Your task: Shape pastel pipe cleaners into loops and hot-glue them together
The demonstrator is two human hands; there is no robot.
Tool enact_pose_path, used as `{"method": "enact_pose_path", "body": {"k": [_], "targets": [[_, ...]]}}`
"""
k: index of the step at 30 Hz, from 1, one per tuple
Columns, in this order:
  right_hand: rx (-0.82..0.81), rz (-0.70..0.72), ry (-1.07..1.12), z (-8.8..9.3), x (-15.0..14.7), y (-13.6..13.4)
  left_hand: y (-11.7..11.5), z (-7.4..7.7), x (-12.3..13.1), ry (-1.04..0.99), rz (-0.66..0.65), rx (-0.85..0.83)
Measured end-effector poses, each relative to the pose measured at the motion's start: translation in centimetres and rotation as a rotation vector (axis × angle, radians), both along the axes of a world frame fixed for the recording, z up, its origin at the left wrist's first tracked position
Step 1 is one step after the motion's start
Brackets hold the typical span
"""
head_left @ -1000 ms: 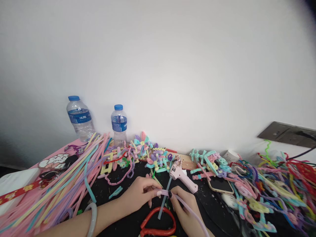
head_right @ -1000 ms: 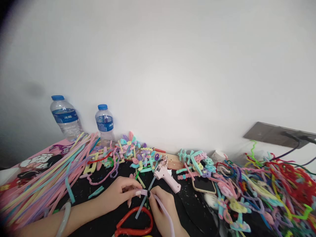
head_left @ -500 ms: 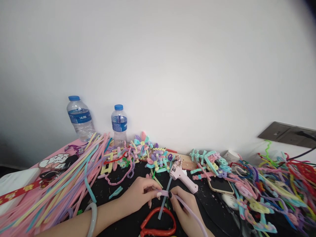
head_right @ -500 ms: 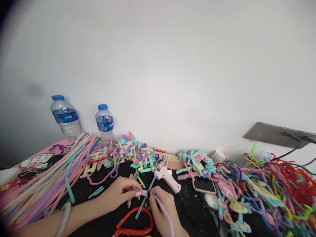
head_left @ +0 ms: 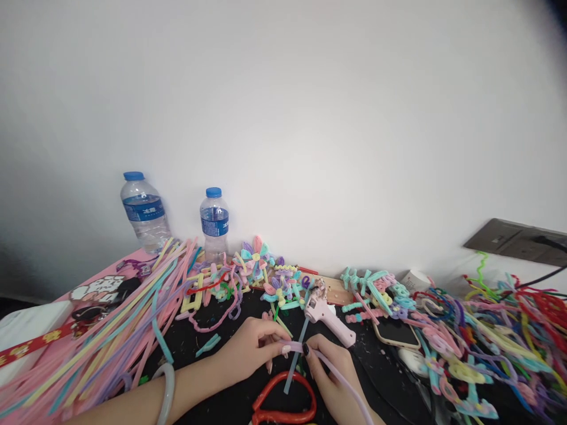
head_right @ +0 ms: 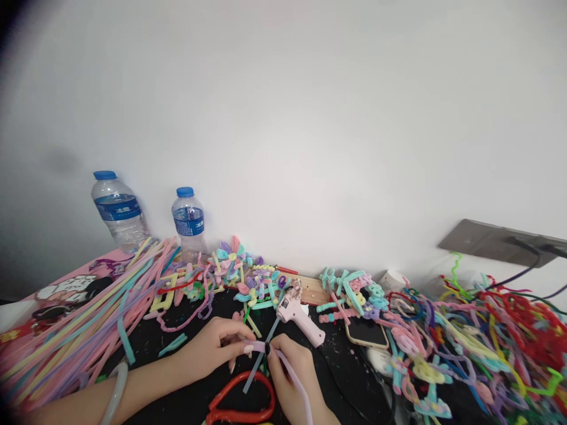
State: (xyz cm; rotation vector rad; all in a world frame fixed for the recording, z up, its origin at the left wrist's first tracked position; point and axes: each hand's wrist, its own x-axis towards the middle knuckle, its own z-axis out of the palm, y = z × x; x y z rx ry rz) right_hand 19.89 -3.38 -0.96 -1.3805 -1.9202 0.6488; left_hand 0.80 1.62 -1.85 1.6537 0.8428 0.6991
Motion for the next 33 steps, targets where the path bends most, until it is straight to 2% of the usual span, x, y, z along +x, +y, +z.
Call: {"method": "enact_pose_path", "body": {"k": [33], "targets": [[-0.012,0.023,0.013,0.16,0.05,-0.03,-0.17,0.43,-0.1,0.077,0.003,0.036]]}}
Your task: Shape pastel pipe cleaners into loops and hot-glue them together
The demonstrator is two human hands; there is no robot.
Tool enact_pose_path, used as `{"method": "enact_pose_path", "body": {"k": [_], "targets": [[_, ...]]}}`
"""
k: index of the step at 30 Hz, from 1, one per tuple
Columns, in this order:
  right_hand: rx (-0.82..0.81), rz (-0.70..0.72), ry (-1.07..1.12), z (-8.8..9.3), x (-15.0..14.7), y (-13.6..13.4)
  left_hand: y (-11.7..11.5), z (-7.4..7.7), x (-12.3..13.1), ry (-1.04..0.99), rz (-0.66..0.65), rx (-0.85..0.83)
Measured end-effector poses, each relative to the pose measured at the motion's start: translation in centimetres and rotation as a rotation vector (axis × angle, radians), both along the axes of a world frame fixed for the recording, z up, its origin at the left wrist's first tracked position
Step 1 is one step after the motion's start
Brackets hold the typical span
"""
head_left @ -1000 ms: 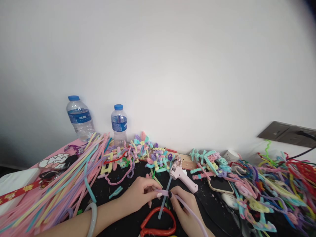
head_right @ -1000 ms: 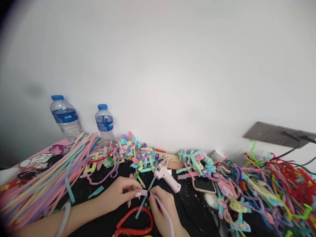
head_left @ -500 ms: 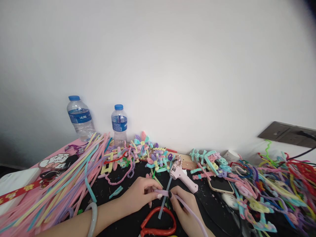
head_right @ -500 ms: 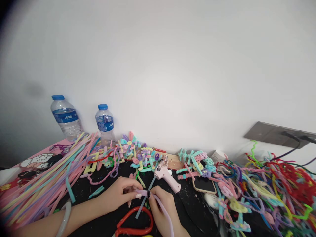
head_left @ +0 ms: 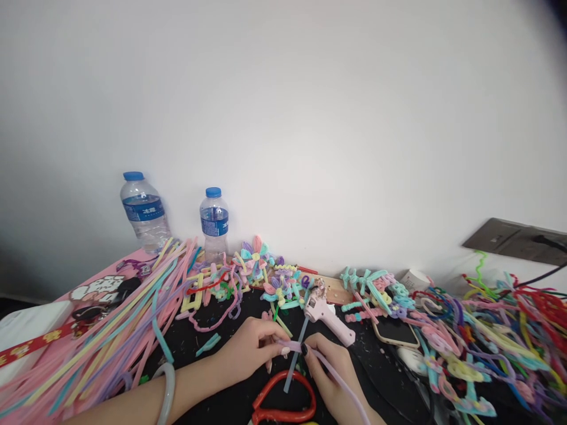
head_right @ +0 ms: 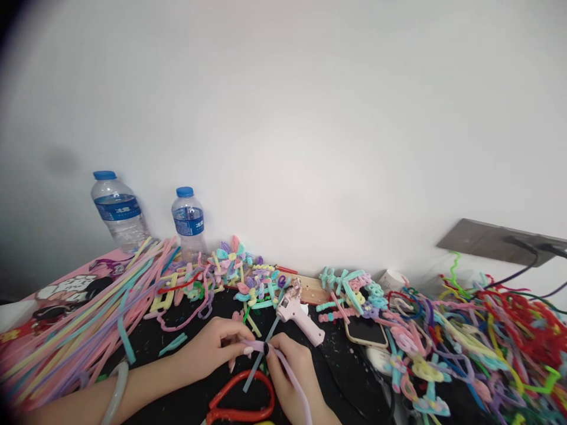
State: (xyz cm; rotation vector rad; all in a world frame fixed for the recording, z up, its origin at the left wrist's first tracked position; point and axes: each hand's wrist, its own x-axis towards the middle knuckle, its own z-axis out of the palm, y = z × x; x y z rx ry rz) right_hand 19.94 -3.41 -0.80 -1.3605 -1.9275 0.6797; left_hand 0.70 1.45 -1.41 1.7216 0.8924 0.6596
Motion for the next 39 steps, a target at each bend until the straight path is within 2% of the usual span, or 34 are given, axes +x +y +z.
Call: {"method": "enact_pose_path", "body": {"k": [15,39], "targets": [[0.002,0.034,0.005,-0.3,0.18,0.09,0.09,-0.3,-0.01,0.014,-0.005,-0.003],[-0.028,0.022,-0.022,-0.11,0.02,0.15,-0.08,0.1,0.02,0.025,-0.007,-0.002]]}}
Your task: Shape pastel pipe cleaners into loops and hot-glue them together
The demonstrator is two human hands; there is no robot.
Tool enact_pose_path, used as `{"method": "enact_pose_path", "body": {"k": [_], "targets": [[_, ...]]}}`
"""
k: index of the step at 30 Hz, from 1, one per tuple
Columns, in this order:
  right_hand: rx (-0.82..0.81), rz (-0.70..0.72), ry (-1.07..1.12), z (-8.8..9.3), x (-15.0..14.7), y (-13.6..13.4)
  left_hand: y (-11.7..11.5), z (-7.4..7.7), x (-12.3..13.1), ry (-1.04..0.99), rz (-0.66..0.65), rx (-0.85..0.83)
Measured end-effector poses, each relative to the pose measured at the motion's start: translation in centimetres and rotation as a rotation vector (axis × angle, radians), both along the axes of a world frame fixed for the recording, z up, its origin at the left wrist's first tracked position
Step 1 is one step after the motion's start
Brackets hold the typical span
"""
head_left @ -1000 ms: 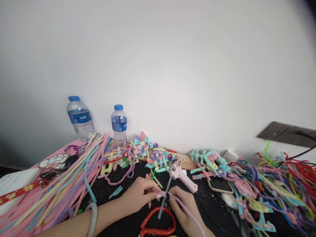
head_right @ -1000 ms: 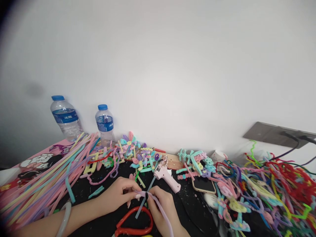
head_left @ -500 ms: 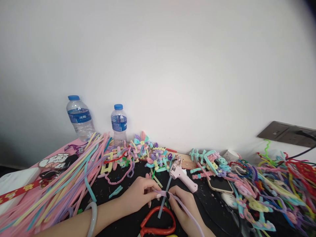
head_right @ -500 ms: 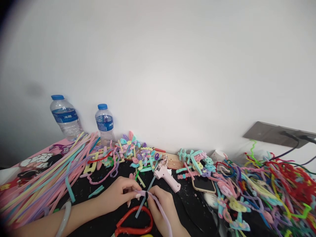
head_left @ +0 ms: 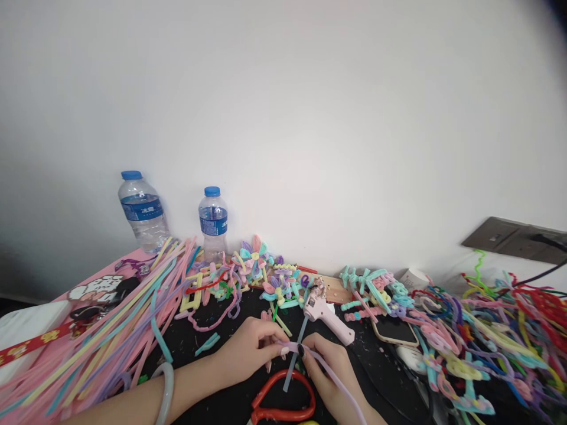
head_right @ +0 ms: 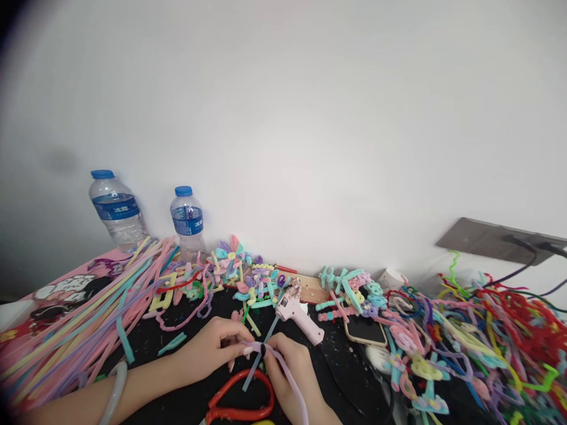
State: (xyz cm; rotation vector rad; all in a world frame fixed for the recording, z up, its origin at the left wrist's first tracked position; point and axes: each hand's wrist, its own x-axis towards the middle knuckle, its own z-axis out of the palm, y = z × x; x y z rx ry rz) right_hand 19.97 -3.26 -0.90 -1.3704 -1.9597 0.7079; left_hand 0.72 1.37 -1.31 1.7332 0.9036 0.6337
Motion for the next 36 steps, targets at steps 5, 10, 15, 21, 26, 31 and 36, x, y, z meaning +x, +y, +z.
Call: {"method": "enact_pose_path", "body": {"k": [5,10,15,21,26,31,36], "targets": [[-0.001,-0.004,0.005,-0.18,0.01,0.01,0.05,0.02,-0.02,-0.004,-0.006,0.017],[0.004,-0.009,-0.002,0.03,-0.08,0.08,0.03,-0.06,-0.01,-0.006,-0.012,0.013],[0.002,-0.01,0.006,0.17,-0.09,0.02,0.05,-0.06,0.0,-0.008,-0.008,0.007],[-0.003,-0.014,0.007,0.07,-0.17,-0.06,0.06,-0.03,-0.03,-0.021,-0.01,0.001],[-0.01,-0.011,0.006,0.05,-0.23,-0.07,0.14,-0.1,0.02,-0.022,-0.011,0.004],[-0.022,-0.016,0.011,-0.03,-0.24,-0.07,0.1,-0.08,-0.01,-0.014,-0.012,0.01],[-0.028,-0.022,0.0,-0.01,-0.21,-0.08,0.06,-0.08,-0.03,-0.011,-0.014,0.016]]}}
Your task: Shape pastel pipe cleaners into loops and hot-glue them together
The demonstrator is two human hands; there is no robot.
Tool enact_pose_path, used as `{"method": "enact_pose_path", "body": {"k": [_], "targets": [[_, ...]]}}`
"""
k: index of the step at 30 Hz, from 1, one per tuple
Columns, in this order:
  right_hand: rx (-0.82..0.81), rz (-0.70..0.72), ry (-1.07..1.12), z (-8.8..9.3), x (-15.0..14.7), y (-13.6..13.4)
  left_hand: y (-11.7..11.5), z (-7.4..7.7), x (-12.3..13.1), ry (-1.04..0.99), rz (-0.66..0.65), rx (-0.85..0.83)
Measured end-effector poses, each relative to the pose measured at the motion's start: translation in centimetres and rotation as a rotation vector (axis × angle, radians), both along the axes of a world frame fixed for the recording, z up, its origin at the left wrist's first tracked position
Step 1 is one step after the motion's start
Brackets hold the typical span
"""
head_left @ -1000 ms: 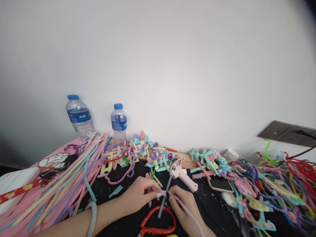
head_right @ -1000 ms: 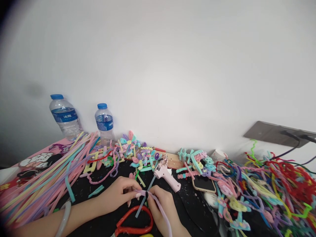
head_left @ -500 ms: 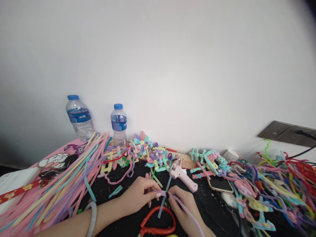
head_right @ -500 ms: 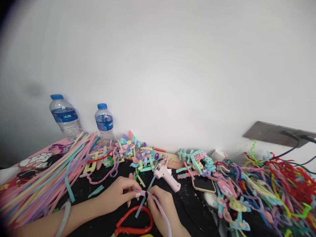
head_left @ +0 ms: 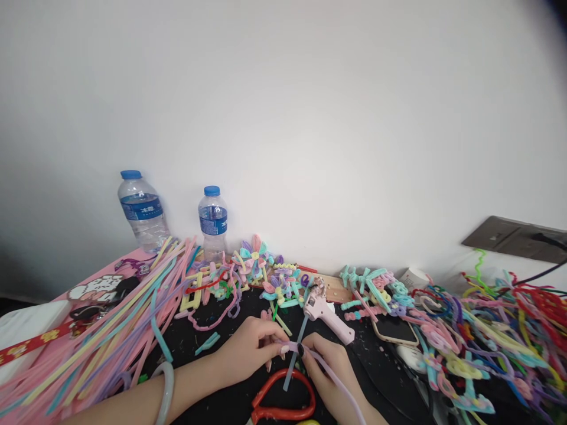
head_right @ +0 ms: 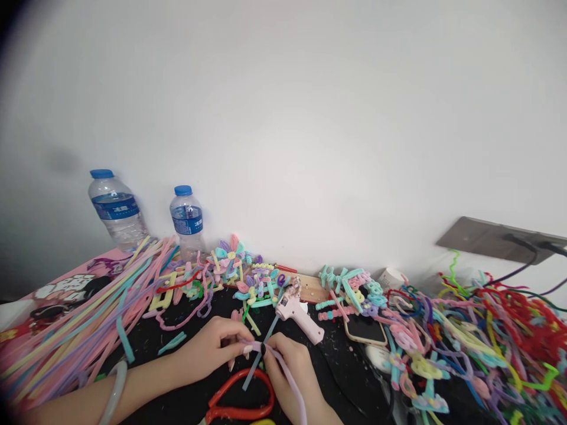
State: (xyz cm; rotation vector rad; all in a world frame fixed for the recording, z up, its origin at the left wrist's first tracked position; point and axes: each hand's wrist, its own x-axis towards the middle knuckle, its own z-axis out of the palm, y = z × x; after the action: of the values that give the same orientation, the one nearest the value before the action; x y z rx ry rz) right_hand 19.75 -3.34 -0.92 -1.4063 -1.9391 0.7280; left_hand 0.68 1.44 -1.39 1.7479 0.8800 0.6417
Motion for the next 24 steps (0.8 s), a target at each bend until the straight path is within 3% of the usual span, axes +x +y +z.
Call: {"method": "enact_pose_path", "body": {"k": [24], "targets": [[-0.036,0.001,-0.033,0.22,-0.17,0.08,-0.13,0.08,0.04,0.018,0.009,0.0]]}}
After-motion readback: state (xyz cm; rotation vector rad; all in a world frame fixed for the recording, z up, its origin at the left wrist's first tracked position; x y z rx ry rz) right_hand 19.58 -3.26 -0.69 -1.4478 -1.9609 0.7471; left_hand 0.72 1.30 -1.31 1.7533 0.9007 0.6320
